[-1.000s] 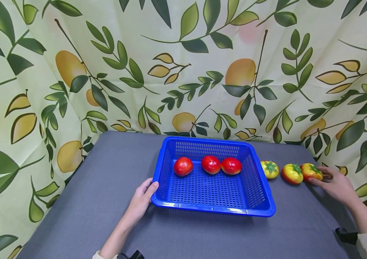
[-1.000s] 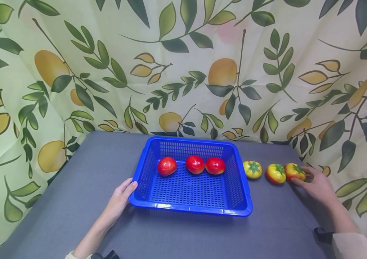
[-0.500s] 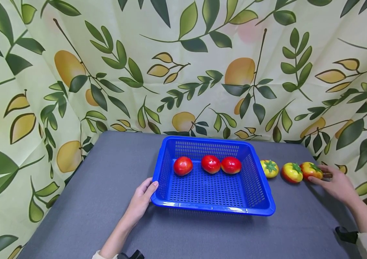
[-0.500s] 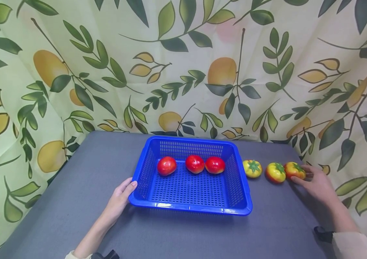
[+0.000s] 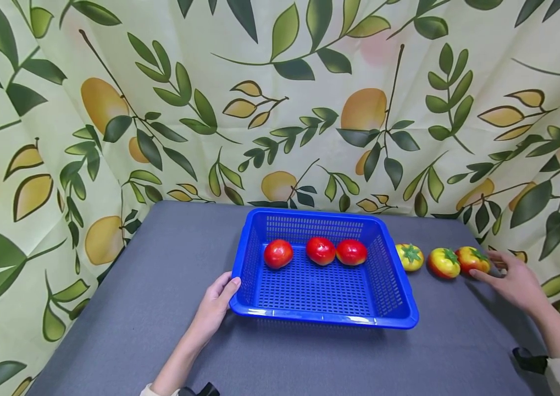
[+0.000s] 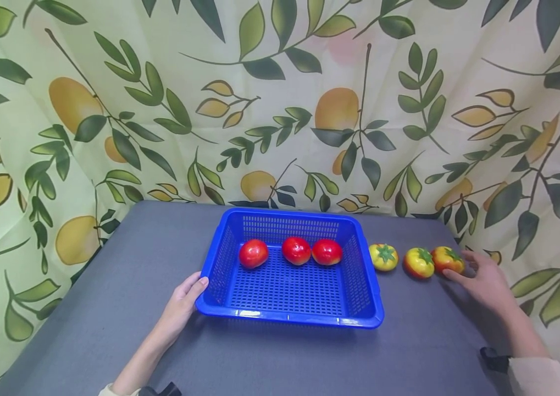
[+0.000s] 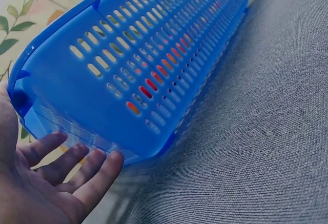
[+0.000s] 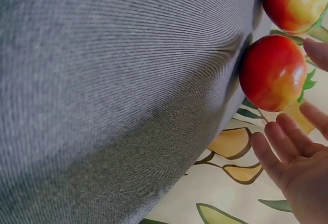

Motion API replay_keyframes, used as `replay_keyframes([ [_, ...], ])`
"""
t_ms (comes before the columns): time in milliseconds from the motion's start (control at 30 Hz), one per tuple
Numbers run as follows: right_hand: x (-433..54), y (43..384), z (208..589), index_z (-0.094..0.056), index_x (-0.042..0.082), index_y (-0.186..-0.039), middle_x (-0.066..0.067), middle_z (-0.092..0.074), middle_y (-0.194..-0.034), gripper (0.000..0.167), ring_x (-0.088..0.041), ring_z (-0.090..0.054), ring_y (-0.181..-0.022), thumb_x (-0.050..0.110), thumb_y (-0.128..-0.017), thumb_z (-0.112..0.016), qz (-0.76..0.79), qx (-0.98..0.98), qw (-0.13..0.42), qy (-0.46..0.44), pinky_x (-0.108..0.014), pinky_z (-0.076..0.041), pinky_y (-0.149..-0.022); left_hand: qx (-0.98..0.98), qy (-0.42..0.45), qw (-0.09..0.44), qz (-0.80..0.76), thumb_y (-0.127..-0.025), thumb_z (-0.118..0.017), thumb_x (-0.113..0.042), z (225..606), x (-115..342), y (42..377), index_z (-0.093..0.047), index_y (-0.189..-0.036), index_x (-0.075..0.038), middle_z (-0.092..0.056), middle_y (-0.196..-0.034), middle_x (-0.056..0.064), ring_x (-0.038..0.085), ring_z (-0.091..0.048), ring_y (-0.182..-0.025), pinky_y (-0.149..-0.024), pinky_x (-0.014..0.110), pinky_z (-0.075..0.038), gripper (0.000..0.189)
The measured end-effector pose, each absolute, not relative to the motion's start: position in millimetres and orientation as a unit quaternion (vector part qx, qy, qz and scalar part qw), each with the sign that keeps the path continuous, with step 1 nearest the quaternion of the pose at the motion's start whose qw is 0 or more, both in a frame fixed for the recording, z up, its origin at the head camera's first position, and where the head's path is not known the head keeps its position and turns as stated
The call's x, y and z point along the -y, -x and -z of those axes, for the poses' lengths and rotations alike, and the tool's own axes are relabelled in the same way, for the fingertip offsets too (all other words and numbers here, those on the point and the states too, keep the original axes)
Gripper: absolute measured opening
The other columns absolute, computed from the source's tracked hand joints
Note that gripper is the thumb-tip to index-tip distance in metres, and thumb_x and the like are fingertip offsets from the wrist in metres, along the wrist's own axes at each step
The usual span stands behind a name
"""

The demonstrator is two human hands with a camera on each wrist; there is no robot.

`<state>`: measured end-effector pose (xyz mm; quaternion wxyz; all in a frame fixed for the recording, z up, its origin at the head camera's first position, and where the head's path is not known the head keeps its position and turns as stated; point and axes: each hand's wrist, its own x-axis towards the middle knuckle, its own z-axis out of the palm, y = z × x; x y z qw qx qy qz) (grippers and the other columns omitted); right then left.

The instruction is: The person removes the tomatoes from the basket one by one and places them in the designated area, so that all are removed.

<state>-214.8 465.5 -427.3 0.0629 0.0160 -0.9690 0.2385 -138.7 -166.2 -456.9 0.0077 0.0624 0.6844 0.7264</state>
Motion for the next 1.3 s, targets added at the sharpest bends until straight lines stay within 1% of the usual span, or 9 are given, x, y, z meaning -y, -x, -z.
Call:
replay_keyframes([
  [267,-468,212,427,-0.040,-0.020,-0.131,-0.044,-0.044,-0.124,0.077,-0.058,-0.045,-0.106,0.038,-0.091,-0.071,-0.237,0.969,0.066,-0.014,-0.067,-0.041,-0.075,-0.692,-0.055,0.007,-0.720,-0.104,-0.051,-0.025,457,167,138,-0.054,-0.132,0.003,-0.062,-0.117,0.025,0.037,-0.064,-0.101,-0.081,0.031,-0.054,0.040],
  [600,-465,205,427,-0.044,-0.018,-0.129,-0.042,-0.047,-0.122,0.071,-0.056,-0.048,-0.101,0.034,-0.090,-0.073,-0.233,0.967,0.100,-0.023,-0.064,-0.041,-0.072,-0.689,-0.058,0.009,-0.723,-0.104,-0.050,-0.025,457,167,138,-0.054,-0.132,0.003,-0.062,-0.117,0.025,0.038,-0.064,-0.101,-0.080,0.032,-0.054,0.040],
  [767,-461,201,425,-0.047,-0.017,-0.127,-0.041,-0.050,-0.120,0.069,-0.055,-0.051,-0.096,0.033,-0.088,-0.074,-0.228,0.966,0.119,-0.027,-0.061,-0.042,-0.071,-0.692,-0.056,0.008,-0.720,-0.104,-0.050,-0.025,457,167,138,-0.054,-0.132,0.003,-0.062,-0.117,0.024,0.036,-0.064,-0.101,-0.081,0.031,-0.054,0.040],
  [933,-457,197,421,-0.048,-0.016,-0.128,-0.040,-0.051,-0.119,0.068,-0.052,-0.051,-0.095,0.032,-0.088,-0.074,-0.225,0.964,0.136,-0.023,-0.056,-0.041,-0.069,-0.689,-0.056,0.008,-0.722,-0.104,-0.050,-0.025,457,166,138,-0.054,-0.132,0.004,-0.062,-0.117,0.025,0.037,-0.064,-0.101,-0.080,0.032,-0.054,0.040],
  [1067,-452,194,416,-0.047,-0.015,-0.129,-0.040,-0.050,-0.119,0.068,-0.052,-0.050,-0.097,0.032,-0.088,-0.074,-0.229,0.961,0.155,-0.019,-0.056,-0.039,-0.070,-0.689,-0.057,0.006,-0.722,-0.104,-0.050,-0.024,456,166,137,-0.054,-0.131,0.004,-0.062,-0.117,0.025,0.037,-0.064,-0.100,-0.080,0.031,-0.054,0.039],
  [1267,-438,191,404,-0.044,-0.015,-0.133,-0.038,-0.046,-0.122,0.070,-0.053,-0.046,-0.102,0.031,-0.089,-0.074,-0.242,0.956,0.164,-0.019,-0.058,-0.037,-0.072,-0.688,-0.055,0.006,-0.723,-0.104,-0.050,-0.025,457,166,137,-0.054,-0.132,0.004,-0.063,-0.117,0.025,0.037,-0.064,-0.101,-0.080,0.031,-0.054,0.040],
  [1300,-434,191,401,-0.044,-0.014,-0.134,-0.038,-0.046,-0.122,0.070,-0.054,-0.046,-0.102,0.031,-0.089,-0.074,-0.242,0.956,0.167,-0.018,-0.055,-0.038,-0.071,-0.687,-0.055,0.006,-0.724,-0.104,-0.050,-0.024,457,166,138,-0.054,-0.132,0.004,-0.063,-0.117,0.025,0.037,-0.064,-0.101,-0.080,0.031,-0.054,0.040],
])
